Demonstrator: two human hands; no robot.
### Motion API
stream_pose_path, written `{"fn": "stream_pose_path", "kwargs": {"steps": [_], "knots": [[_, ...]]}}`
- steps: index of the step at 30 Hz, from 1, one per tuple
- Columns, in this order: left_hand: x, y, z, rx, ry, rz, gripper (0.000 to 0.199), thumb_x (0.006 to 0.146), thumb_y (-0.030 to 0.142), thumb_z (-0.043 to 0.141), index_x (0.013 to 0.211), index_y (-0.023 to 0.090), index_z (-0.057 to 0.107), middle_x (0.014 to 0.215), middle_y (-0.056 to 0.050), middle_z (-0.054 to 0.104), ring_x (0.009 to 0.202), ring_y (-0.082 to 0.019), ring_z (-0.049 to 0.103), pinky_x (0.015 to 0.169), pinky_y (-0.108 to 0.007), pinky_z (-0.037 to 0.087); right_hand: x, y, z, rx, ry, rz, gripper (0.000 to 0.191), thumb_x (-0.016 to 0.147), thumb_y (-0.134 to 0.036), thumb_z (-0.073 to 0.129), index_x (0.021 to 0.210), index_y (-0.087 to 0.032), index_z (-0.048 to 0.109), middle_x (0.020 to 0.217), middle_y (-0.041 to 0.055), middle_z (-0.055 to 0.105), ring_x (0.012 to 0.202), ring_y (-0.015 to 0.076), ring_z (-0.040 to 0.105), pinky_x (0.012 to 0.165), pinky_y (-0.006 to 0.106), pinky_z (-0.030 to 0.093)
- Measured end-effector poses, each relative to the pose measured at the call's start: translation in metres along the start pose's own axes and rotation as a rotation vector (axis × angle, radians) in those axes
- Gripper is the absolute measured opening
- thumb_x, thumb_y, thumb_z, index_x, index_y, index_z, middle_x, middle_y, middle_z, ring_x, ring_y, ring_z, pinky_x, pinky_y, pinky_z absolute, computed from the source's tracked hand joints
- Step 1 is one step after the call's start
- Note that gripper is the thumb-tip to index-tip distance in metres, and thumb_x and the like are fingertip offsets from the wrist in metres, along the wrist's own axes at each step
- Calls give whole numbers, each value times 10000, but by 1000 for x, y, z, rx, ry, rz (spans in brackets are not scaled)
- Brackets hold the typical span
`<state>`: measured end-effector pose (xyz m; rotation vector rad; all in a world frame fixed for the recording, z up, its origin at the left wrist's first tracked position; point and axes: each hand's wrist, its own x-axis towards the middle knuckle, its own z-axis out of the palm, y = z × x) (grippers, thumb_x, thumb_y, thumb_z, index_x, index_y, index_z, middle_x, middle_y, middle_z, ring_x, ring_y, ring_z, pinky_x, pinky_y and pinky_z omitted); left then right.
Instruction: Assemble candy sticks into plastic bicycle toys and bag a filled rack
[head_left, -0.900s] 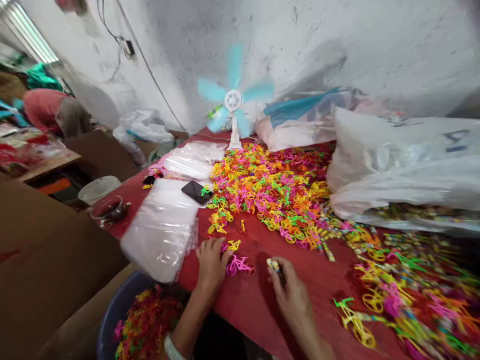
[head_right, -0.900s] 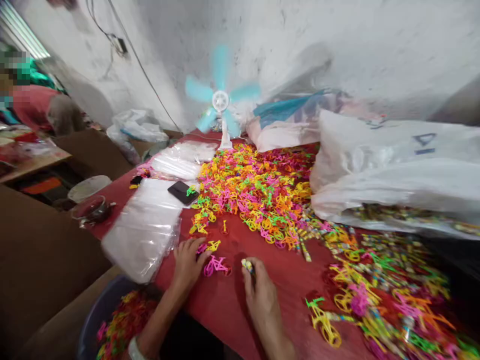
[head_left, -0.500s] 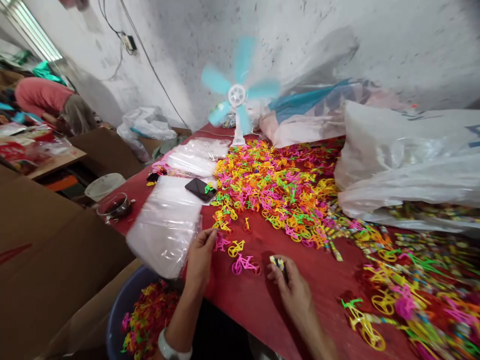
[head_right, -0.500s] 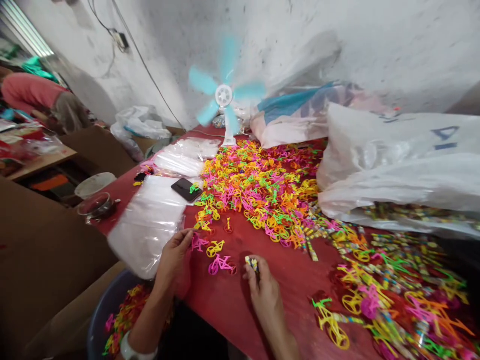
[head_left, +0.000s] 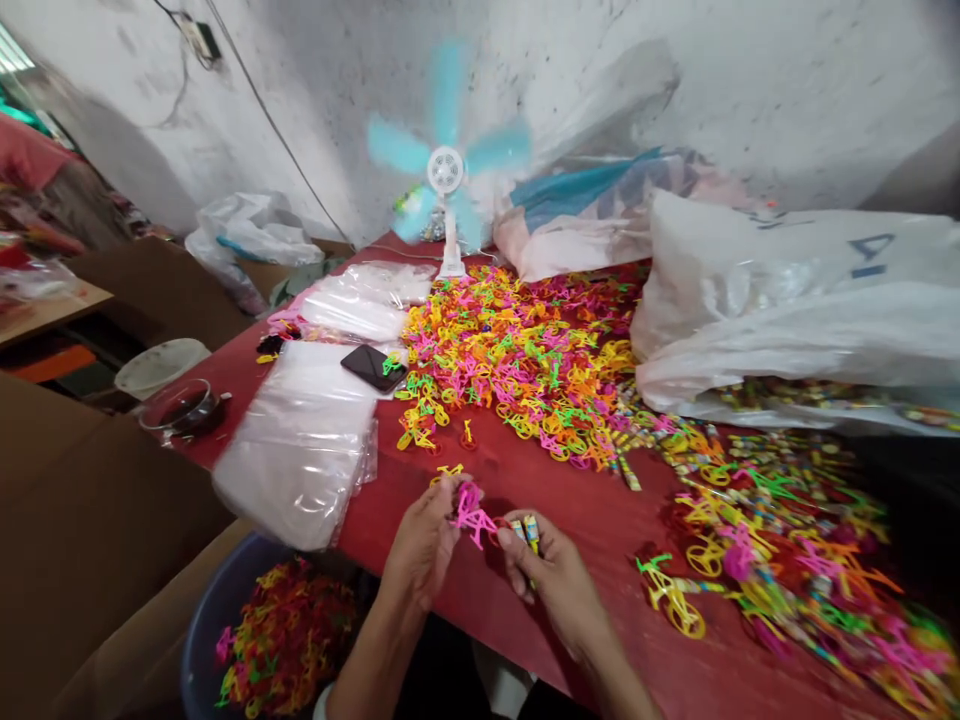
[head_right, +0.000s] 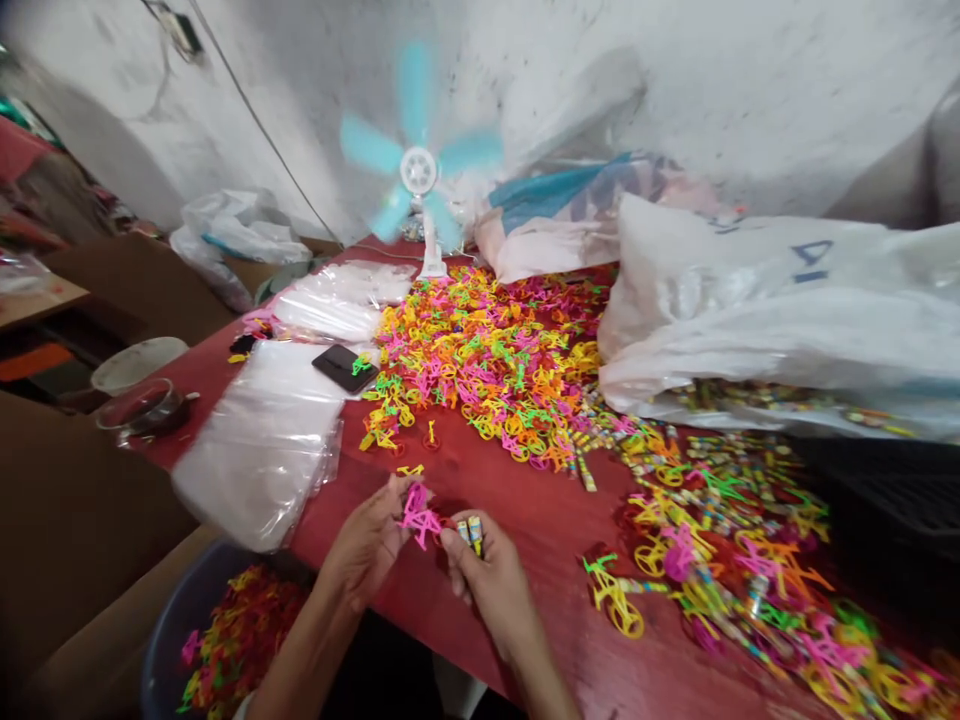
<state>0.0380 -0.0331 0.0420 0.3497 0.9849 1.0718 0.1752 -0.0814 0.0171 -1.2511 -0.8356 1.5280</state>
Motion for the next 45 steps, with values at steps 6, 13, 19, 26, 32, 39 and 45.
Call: {"fn": "stream_pose_path", "kwargs": {"steps": [6, 13, 19, 26, 32, 39, 45], "knots": [[-15, -33, 8, 80, -89, -75, 370, 649, 467, 785, 775, 145, 654, 662, -25, 641, 592, -131, 588, 606, -256, 484, -13, 17, 6, 145, 189, -54, 375, 794, -554, 634, 877, -208, 515, 613, -60, 523, 455, 79, 451, 413, 192, 370], [-18, -37, 4, 403, 47, 194, 254, 705, 403, 719, 702, 166, 627, 669, 31, 567, 656, -104, 494, 650, -208, 410, -20, 24, -1, -194, 126, -90, 406, 835, -553, 549, 1047, -211, 492, 646, -42, 552, 518, 118, 500, 508, 236, 417], [-22, -35, 9, 615, -56, 192, 234, 771, 402, 632, 714, 175, 625, 703, 11, 581, 718, -142, 495, 697, -237, 391, -17, 7, -26, -400, 148, -197, 264, 825, -467, 579, 868, -208, 604, 748, 15, 625, 711, 172, 569, 672, 276, 438], [-25, -43, 11, 673, -70, 221, 247, 782, 417, 605, 709, 181, 601, 669, 14, 550, 673, -144, 478, 651, -238, 387, -21, 4, -25, -280, 220, -162, 294, 788, -495, 641, 764, -204, 598, 629, -5, 609, 618, 162, 539, 610, 268, 411], [-27, -44, 13, 725, -86, 255, 250, 828, 410, 558, 720, 186, 579, 693, 1, 569, 697, -158, 508, 680, -253, 396, -24, 2, -21, -244, 171, -161, 356, 827, -538, 576, 730, -196, 596, 603, -8, 580, 570, 140, 525, 597, 262, 414], [-23, -52, 9, 736, -82, 297, 253, 847, 394, 526, 686, 202, 498, 677, 19, 476, 675, -151, 430, 650, -249, 356, -22, 4, -24, -314, 150, -151, 418, 808, -597, 562, 672, -203, 538, 546, -45, 471, 496, 106, 417, 487, 224, 344], [-24, -65, 7, 731, 31, 336, 256, 848, 413, 503, 688, 217, 462, 706, 13, 475, 710, -169, 426, 681, -264, 345, -27, 19, -22, -488, 225, -263, 353, 832, -529, 555, 693, -206, 576, 587, -26, 539, 552, 126, 473, 528, 228, 369]]}}
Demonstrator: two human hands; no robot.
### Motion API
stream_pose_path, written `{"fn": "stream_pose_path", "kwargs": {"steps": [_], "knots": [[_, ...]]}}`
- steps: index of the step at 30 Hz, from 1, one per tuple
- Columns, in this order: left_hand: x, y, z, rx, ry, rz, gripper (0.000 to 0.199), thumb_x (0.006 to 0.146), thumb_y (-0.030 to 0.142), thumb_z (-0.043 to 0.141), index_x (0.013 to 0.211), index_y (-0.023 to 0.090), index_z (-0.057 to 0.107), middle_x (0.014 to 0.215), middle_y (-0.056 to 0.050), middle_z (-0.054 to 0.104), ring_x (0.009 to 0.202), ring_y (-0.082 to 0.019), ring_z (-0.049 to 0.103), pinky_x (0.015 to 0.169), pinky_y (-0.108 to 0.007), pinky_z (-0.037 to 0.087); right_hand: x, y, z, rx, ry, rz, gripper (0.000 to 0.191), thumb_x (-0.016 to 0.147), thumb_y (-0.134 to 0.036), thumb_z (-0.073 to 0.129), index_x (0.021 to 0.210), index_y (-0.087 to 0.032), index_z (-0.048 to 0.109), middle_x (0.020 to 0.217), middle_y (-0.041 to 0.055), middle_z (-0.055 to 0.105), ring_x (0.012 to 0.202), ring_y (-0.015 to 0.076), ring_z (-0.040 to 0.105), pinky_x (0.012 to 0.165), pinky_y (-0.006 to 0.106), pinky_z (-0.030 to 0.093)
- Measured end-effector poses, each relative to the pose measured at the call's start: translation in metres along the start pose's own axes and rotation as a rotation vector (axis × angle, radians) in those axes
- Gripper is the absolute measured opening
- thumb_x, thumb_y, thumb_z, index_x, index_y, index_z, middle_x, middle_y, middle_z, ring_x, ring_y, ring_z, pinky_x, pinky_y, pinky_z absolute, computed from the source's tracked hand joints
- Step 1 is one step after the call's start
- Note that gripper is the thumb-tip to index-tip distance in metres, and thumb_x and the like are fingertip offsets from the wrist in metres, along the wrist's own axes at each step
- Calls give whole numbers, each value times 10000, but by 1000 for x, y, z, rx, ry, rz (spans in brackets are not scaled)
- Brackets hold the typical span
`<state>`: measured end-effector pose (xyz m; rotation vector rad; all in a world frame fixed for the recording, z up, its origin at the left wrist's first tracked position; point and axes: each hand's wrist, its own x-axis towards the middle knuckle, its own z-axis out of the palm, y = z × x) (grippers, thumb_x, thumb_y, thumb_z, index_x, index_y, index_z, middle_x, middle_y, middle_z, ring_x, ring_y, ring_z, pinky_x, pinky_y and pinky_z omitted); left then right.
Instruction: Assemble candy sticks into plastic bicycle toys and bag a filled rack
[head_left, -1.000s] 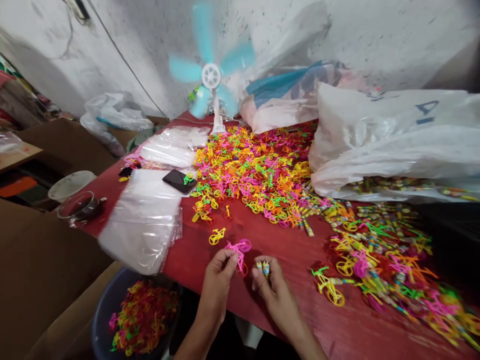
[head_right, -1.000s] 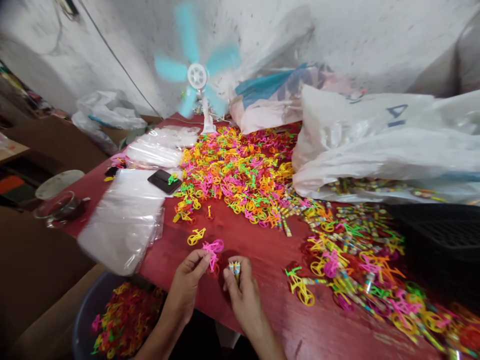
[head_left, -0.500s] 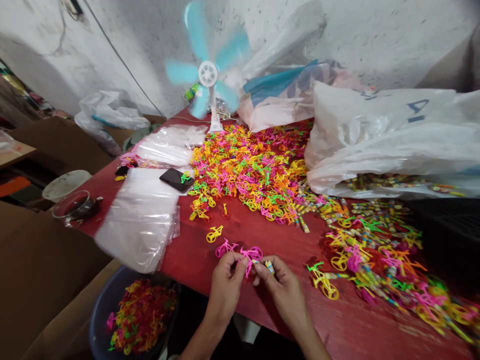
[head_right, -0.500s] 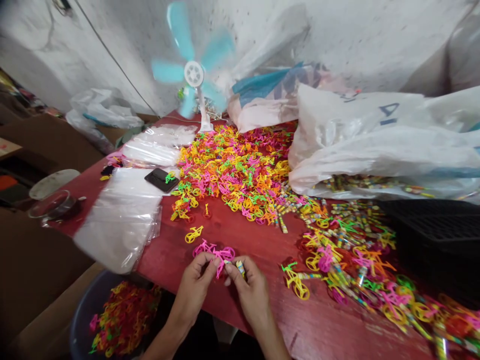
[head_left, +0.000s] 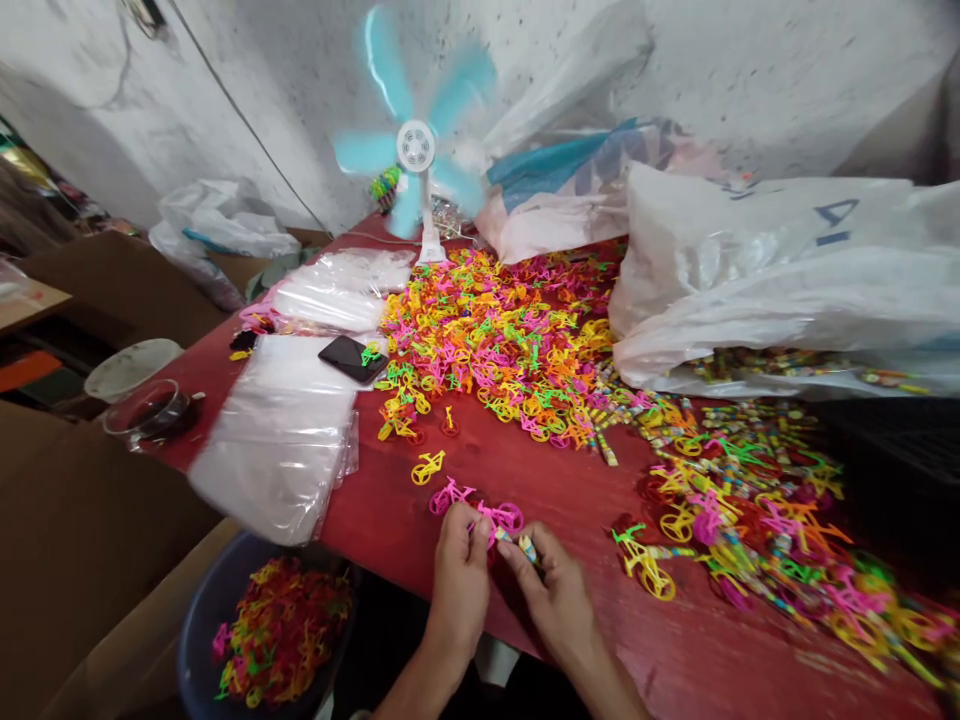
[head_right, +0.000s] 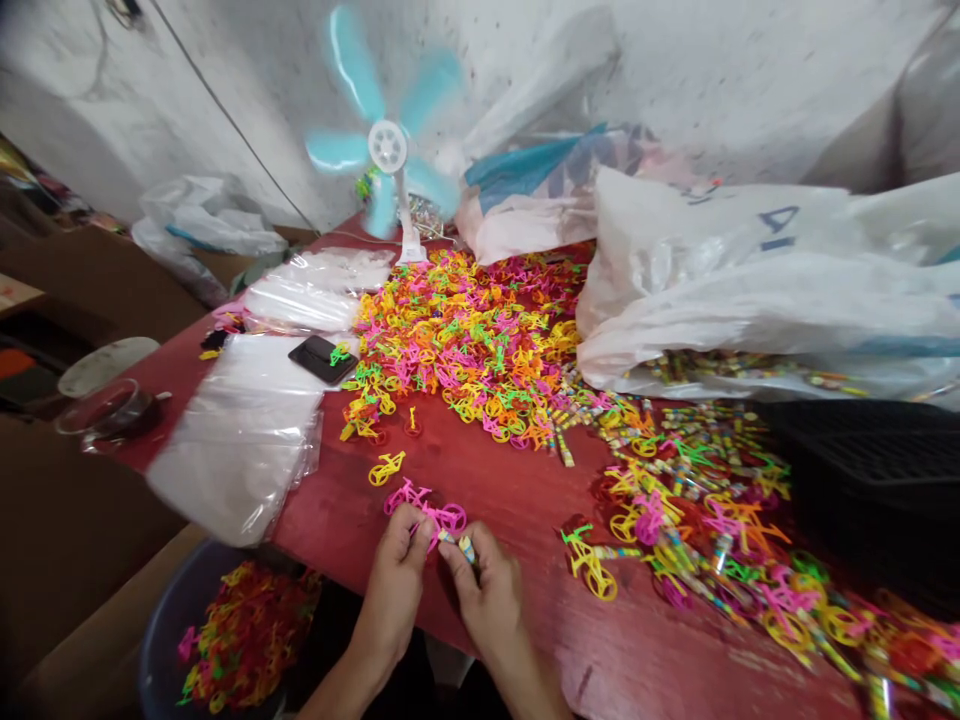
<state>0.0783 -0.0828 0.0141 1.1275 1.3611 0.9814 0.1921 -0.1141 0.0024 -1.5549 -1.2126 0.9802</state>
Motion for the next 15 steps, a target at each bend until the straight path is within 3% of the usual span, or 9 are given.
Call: {"fn": "stream_pose_path", "kwargs": {"steps": [8, 12, 15], "knots": [[-9, -15, 10, 2, -25, -43, 293, 820, 413, 542, 634, 224, 416, 705, 9, 461, 723, -175, 425, 702, -272, 348, -16, 10, -5, 73, -22, 53, 337, 821, -531, 570, 779, -204, 644, 692, 18, 653, 651, 172, 578, 605, 248, 465], [-10, -4, 16, 74, -112, -5, 254, 843, 368, 509, 643, 223, 449, 730, -8, 504, 747, -185, 466, 722, -285, 372, -24, 12, -9, 27, 17, 70, 342, 835, -539, 552, 764, -211, 620, 672, 15, 648, 622, 172, 586, 585, 248, 470], [-2, 12, 10, 217, -234, 115, 235, 876, 334, 465, 690, 218, 550, 779, -42, 568, 776, -200, 517, 750, -310, 401, -26, 17, -30, -69, 127, 79, 388, 826, -581, 543, 688, -222, 597, 581, -4, 598, 524, 156, 540, 503, 245, 440]]}}
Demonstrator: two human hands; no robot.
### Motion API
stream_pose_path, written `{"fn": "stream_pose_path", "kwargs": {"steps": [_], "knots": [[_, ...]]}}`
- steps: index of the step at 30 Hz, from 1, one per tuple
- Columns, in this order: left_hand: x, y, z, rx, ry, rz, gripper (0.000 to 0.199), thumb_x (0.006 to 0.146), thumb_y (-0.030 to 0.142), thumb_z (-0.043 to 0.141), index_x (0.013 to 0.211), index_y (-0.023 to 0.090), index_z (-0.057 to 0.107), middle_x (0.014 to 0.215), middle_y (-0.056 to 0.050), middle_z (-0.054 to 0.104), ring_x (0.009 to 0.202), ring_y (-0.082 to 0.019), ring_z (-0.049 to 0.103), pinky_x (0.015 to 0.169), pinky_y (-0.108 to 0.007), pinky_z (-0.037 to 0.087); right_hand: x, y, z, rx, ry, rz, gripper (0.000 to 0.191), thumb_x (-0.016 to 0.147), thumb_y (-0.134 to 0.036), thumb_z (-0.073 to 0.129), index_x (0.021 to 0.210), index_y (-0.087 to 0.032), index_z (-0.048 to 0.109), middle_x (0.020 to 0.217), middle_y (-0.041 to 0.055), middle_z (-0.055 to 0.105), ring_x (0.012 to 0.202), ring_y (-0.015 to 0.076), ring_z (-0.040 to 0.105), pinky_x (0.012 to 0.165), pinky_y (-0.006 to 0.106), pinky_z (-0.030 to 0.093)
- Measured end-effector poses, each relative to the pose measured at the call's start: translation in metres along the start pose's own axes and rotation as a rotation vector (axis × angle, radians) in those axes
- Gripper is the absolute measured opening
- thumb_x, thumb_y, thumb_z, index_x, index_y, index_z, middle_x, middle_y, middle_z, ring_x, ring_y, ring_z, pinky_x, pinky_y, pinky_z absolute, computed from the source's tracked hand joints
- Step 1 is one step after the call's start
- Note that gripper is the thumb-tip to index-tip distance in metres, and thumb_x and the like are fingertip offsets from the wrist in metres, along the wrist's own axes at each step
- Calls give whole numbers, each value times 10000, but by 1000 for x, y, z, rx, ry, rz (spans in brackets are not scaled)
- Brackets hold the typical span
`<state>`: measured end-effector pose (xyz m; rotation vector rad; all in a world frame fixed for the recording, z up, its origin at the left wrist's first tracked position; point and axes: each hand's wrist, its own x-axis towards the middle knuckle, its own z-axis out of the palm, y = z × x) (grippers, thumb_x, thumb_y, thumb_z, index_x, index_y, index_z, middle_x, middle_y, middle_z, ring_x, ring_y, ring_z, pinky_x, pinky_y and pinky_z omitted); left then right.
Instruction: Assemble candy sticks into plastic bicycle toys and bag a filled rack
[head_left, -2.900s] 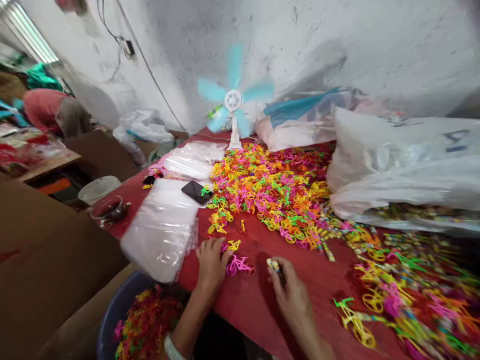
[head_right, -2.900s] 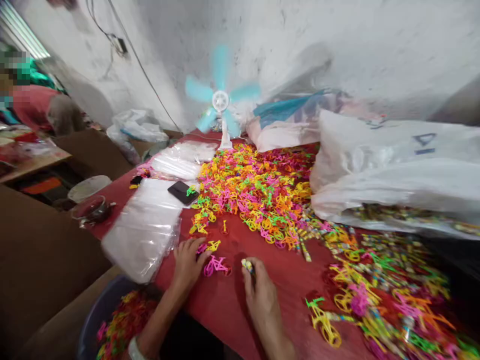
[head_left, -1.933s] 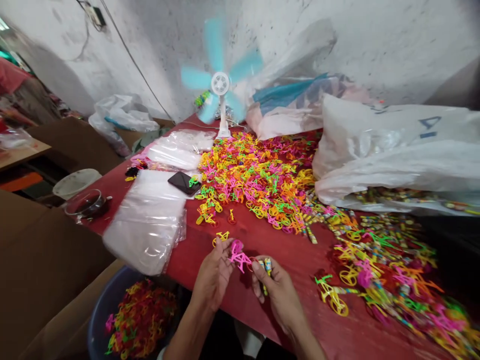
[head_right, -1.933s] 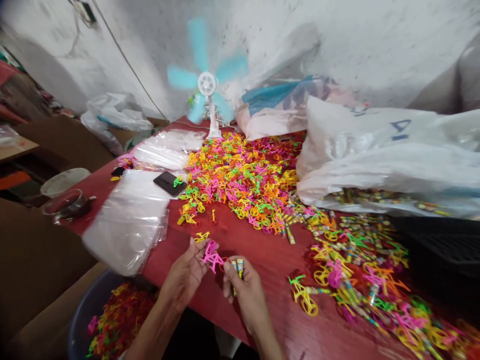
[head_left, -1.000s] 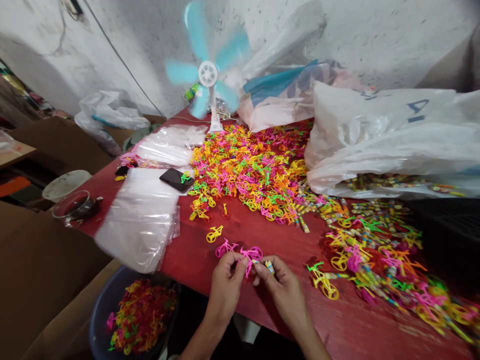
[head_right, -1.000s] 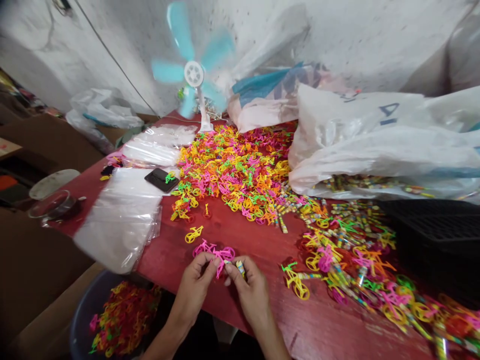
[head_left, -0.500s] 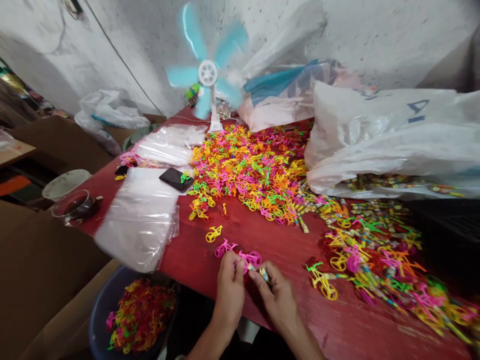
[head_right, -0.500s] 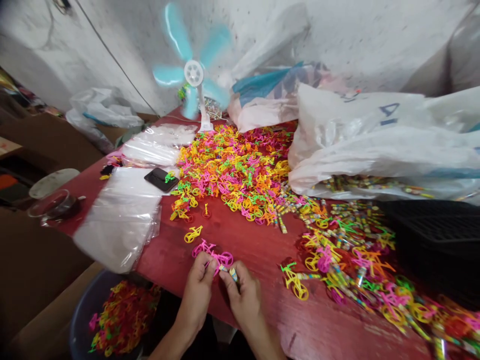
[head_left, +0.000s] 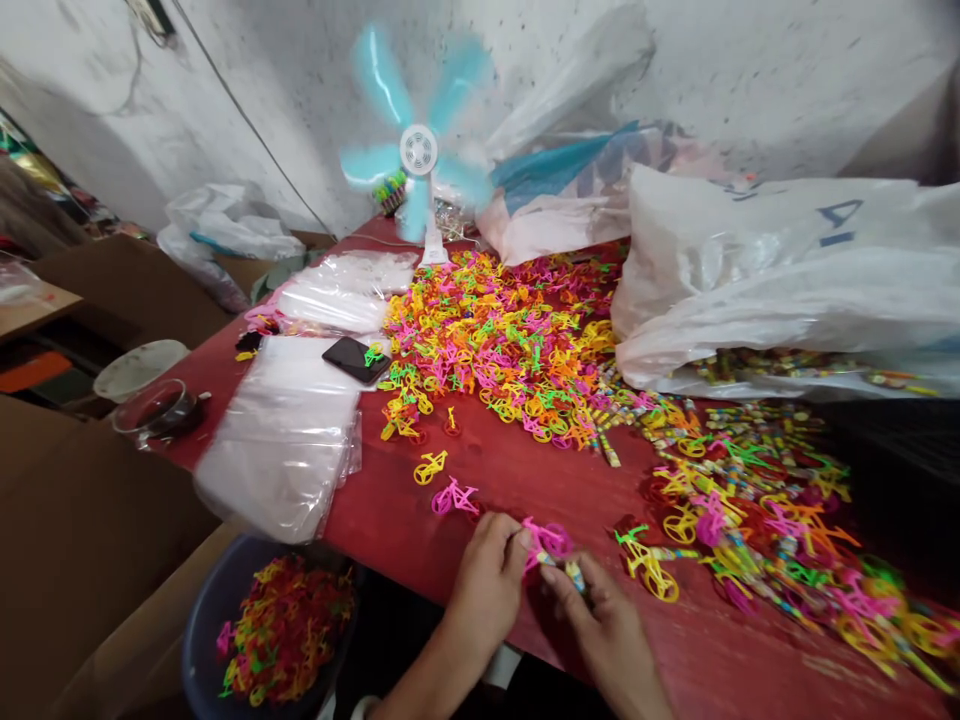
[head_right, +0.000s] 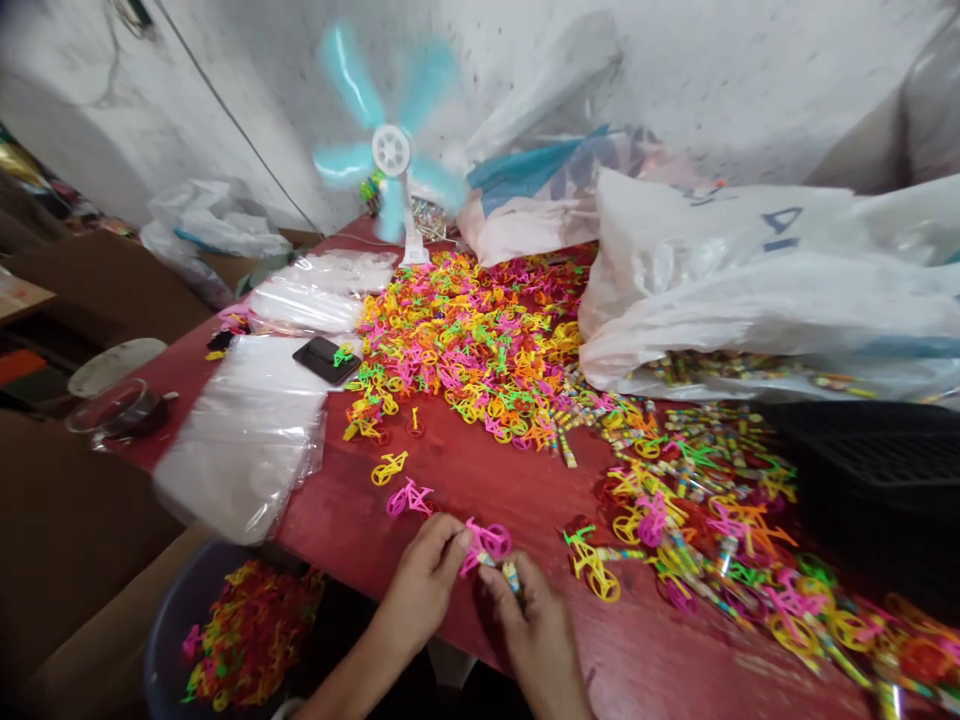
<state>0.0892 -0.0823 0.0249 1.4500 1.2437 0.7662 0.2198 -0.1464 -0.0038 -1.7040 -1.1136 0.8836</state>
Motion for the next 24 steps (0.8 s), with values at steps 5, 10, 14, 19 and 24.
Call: {"fn": "stream_pose_path", "kwargs": {"steps": [5, 10, 14, 19, 24], "knots": [[27, -1, -48, 461, 92, 215, 313, 823, 135, 475, 1055, 242, 657, 1210, -108, 598, 1145, -289, 476, 960, -439, 324, 22, 5, -75, -411, 512, -268, 438, 821, -603, 539, 923, -209, 701, 925, 106, 694, 787, 261, 621, 761, 404, 483], [41, -15, -70, 753, -19, 163, 305, 727, 57, 559, 953, 230, 669, 1045, -93, 645, 1048, -283, 509, 897, -430, 334, 29, -2, -81, -466, 574, -370, 407, 850, -519, 555, 1086, -218, 696, 1017, 123, 686, 890, 273, 629, 829, 423, 480], [34, -16, -56, 415, 112, 39, 52, 717, 147, 610, 725, 198, 598, 812, -43, 595, 810, -219, 534, 739, -320, 379, 19, -3, -14, -162, 156, -155, 406, 858, -509, 536, 1137, -238, 653, 1040, 80, 717, 943, 256, 663, 785, 355, 529], [22, -10, -42, -95, -39, -143, 158, 754, 321, 591, 664, 193, 569, 635, 20, 528, 644, -155, 467, 630, -256, 354, 17, -7, 39, 62, -18, -87, 408, 874, -491, 484, 1148, -202, 569, 1161, 118, 660, 1086, 240, 617, 900, 353, 503], [18, -6, -39, -161, -31, -176, 183, 738, 346, 590, 650, 188, 559, 620, 27, 510, 632, -146, 443, 615, -249, 339, 23, -17, 30, 89, -152, -94, 304, 889, -470, 480, 1003, -216, 605, 926, 62, 689, 853, 197, 656, 762, 287, 517]]}}
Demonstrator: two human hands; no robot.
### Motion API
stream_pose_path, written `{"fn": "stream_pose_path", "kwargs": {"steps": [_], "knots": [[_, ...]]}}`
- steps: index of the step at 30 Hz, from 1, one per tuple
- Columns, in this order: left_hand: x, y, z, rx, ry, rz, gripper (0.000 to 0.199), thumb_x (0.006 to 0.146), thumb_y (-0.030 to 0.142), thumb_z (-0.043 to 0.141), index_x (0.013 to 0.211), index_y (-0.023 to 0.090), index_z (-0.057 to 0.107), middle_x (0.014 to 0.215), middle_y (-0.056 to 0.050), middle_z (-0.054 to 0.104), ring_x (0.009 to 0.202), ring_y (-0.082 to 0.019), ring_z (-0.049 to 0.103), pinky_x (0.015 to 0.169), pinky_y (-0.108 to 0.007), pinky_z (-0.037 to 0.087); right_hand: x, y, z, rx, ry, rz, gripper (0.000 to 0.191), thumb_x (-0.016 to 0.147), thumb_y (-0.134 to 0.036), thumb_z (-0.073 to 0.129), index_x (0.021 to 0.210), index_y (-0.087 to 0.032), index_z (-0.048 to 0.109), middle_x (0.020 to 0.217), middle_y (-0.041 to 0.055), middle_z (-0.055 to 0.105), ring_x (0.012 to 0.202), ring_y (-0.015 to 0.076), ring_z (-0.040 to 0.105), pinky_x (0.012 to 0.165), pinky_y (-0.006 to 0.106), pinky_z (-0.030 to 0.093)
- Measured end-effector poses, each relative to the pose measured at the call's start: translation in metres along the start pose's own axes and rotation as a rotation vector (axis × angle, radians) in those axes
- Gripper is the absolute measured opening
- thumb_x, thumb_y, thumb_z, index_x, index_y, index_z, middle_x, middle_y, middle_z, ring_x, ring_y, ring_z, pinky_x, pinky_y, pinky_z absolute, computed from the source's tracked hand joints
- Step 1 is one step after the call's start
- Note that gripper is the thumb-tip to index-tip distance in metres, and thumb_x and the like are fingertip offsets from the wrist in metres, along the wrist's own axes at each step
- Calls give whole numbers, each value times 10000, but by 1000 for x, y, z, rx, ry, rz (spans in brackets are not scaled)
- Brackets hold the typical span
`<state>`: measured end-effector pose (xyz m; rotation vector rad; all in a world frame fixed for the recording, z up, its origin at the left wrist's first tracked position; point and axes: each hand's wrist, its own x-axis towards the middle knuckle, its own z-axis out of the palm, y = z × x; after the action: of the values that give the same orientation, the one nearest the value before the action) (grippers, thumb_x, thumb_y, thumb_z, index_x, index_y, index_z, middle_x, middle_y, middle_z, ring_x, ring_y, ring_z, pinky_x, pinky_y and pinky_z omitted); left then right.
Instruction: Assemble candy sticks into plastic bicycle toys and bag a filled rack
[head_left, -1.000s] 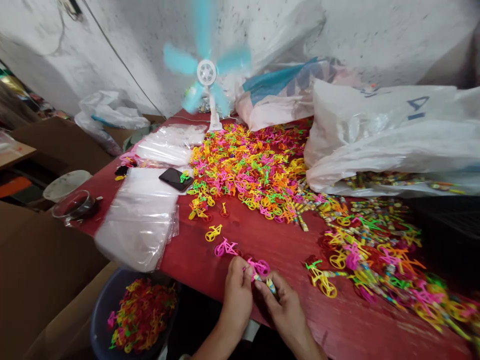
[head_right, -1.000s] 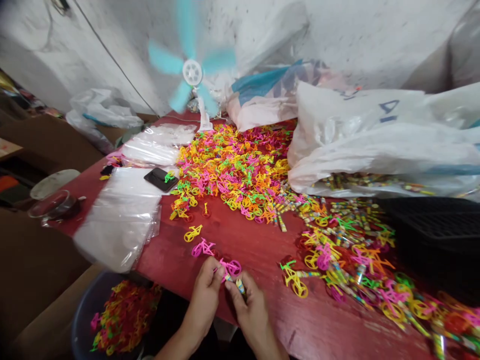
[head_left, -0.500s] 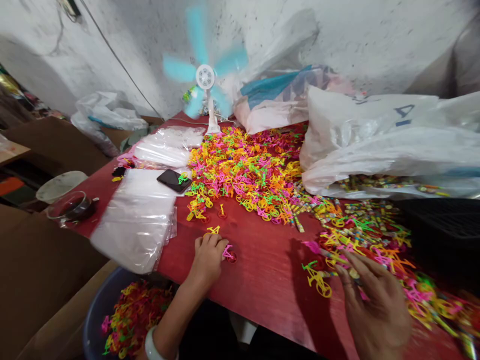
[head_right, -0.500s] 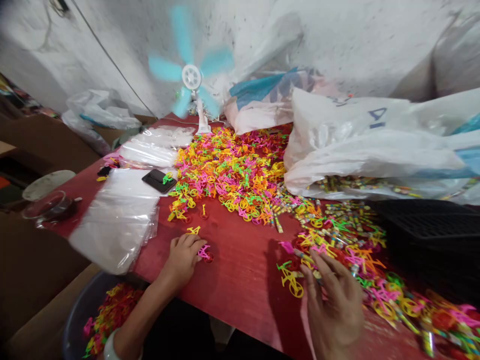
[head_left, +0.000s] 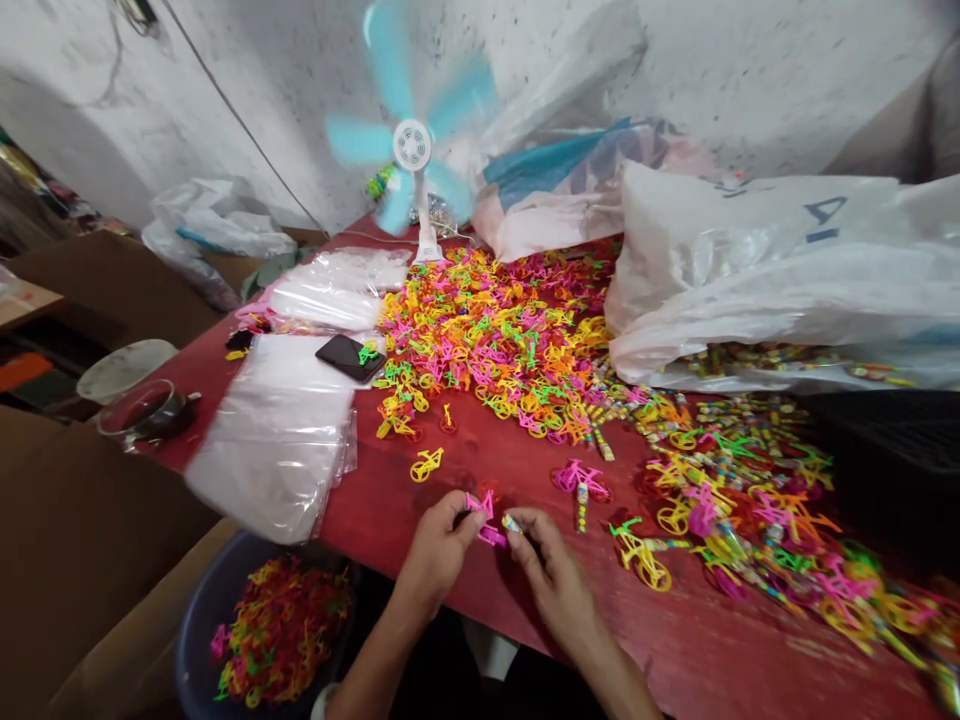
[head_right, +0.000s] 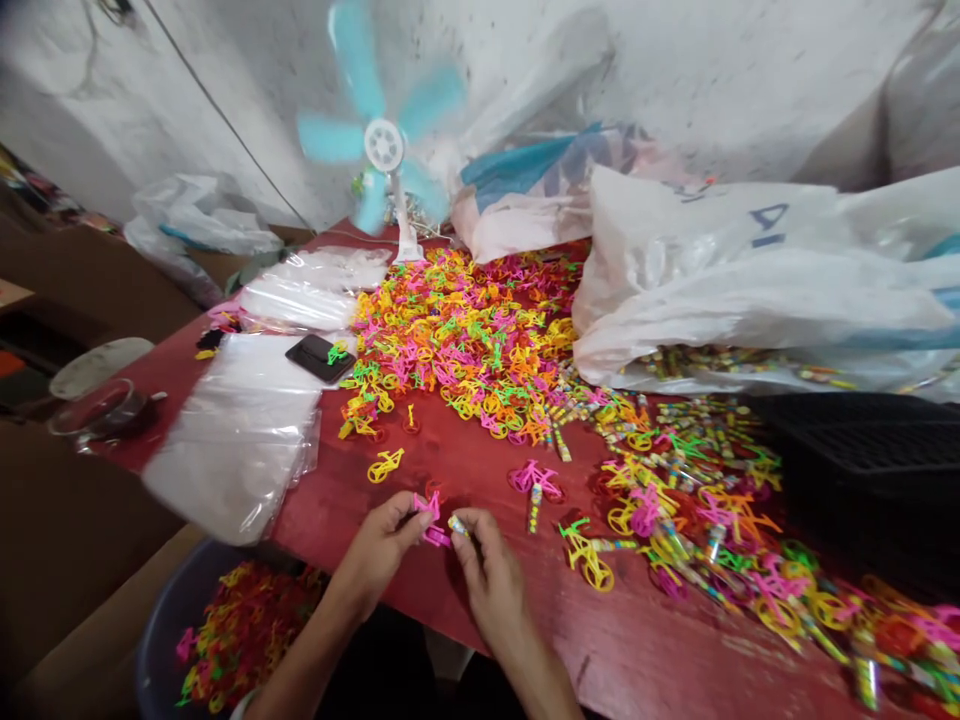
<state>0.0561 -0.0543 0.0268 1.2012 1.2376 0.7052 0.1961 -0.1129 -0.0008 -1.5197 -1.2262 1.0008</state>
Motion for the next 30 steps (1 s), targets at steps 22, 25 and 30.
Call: {"fn": "stream_pose_path", "kwargs": {"steps": [22, 25, 30], "knots": [[-10, -12, 31, 526, 177, 272, 200, 894, 246, 353, 753, 200, 486, 796, -68, 557, 774, -215, 547, 714, -330, 422, 4, 4, -4, -384, 218, -335, 368, 983, -394, 382, 958, -193, 689, 775, 58, 677, 696, 163, 670, 631, 235, 521], [-12, -15, 34, 512, 199, 295, 213, 901, 237, 335, 759, 199, 489, 822, -80, 561, 803, -219, 550, 723, -332, 431, 4, 6, -1, -443, 231, -371, 373, 991, -364, 360, 918, -190, 682, 736, 54, 658, 642, 158, 650, 586, 231, 501], [-13, -10, 34, 512, 140, 318, 196, 876, 240, 362, 717, 207, 472, 802, -69, 556, 782, -214, 542, 706, -326, 423, 6, 7, -7, -397, 99, -417, 371, 991, -305, 351, 786, -206, 644, 680, 31, 617, 605, 144, 619, 546, 215, 477]]}}
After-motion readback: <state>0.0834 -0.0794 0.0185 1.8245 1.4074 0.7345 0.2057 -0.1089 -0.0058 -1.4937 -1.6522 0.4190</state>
